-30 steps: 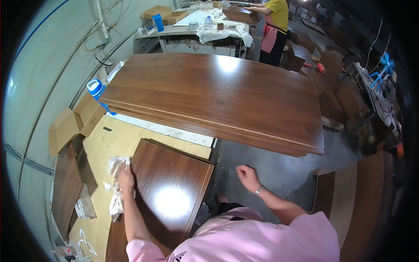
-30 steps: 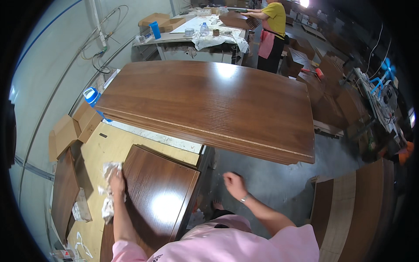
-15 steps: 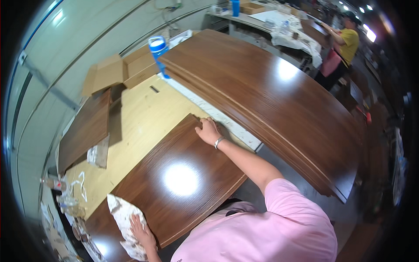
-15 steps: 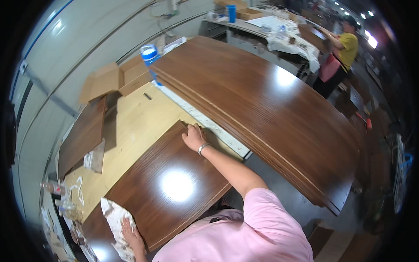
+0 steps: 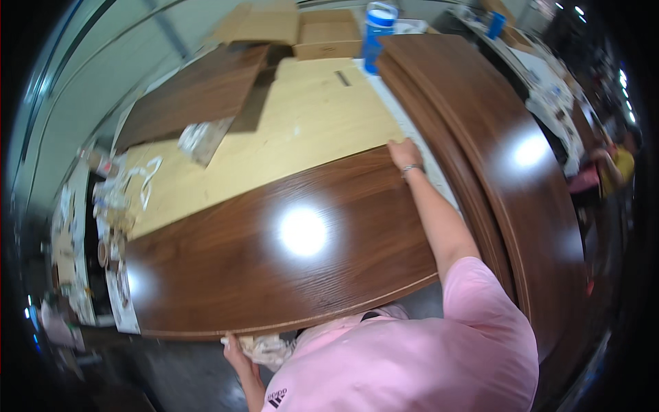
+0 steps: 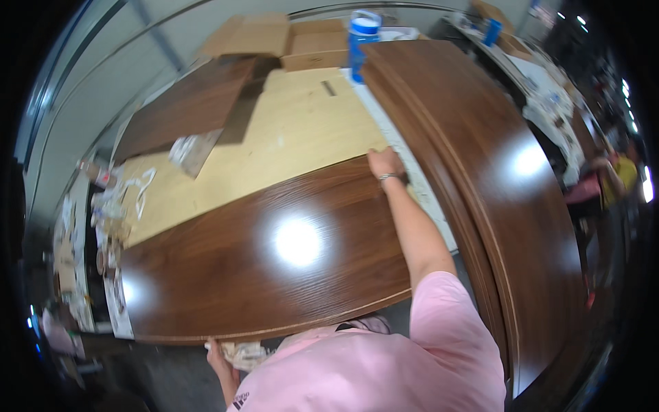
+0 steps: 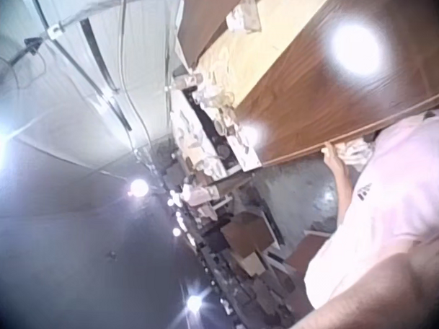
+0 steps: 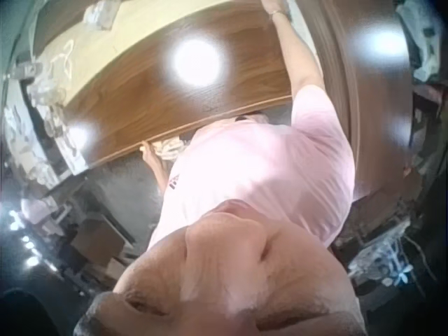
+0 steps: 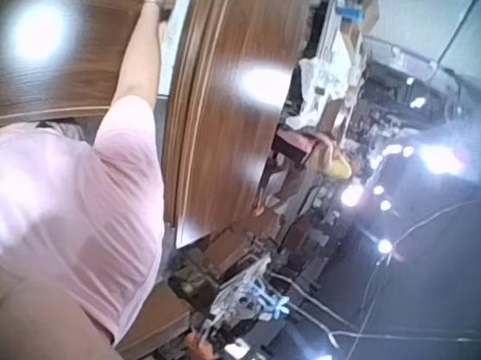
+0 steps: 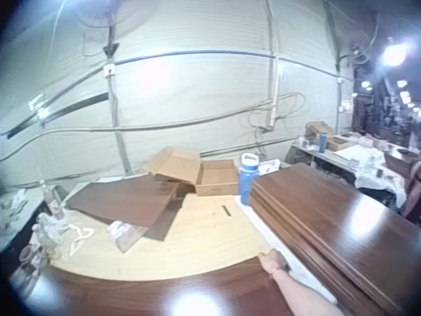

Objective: The person cleans a wood-grain furniture panel by wiping the surface with a white cloth, applying a liquid from a bottle to the cloth, and then rubbing specific spots on the panel using a small block.

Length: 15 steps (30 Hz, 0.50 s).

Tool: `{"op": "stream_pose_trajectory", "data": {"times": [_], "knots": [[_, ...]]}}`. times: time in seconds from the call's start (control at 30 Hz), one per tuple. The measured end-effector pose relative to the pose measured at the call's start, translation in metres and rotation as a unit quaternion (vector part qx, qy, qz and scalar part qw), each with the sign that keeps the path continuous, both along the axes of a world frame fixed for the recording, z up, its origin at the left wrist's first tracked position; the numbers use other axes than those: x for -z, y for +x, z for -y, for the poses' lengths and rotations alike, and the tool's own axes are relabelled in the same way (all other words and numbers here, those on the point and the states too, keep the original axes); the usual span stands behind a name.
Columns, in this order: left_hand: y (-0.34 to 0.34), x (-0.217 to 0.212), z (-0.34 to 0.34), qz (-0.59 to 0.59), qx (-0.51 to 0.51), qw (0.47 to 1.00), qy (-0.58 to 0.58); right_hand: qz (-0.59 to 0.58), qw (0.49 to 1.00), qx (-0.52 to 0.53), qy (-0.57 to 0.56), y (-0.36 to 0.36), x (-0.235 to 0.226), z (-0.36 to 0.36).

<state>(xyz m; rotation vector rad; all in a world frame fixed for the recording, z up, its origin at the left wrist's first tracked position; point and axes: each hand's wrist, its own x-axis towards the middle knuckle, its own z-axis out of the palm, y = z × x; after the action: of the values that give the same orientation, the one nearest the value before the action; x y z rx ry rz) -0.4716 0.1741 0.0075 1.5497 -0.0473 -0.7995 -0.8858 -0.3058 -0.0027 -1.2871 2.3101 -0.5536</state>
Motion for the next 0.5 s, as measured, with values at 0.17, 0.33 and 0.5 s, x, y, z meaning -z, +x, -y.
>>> {"op": "stream_pose_trajectory", "data": {"times": [0.17, 0.33, 0.5], "knots": [[0.004, 0.000, -0.003, -0.096, -0.025, 0.995, -0.029, -0.018, 0.996, -0.069, -0.047, -0.015, -0.003, -0.012], [0.002, 0.008, -0.002, -0.135, -0.033, 0.989, -0.057, -0.076, 0.996, -0.048, -0.024, -0.040, -0.002, -0.001], [0.007, 0.018, -0.010, -0.156, -0.018, 0.981, -0.115, -0.017, 0.994, -0.075, -0.077, -0.074, -0.061, 0.043]]}}
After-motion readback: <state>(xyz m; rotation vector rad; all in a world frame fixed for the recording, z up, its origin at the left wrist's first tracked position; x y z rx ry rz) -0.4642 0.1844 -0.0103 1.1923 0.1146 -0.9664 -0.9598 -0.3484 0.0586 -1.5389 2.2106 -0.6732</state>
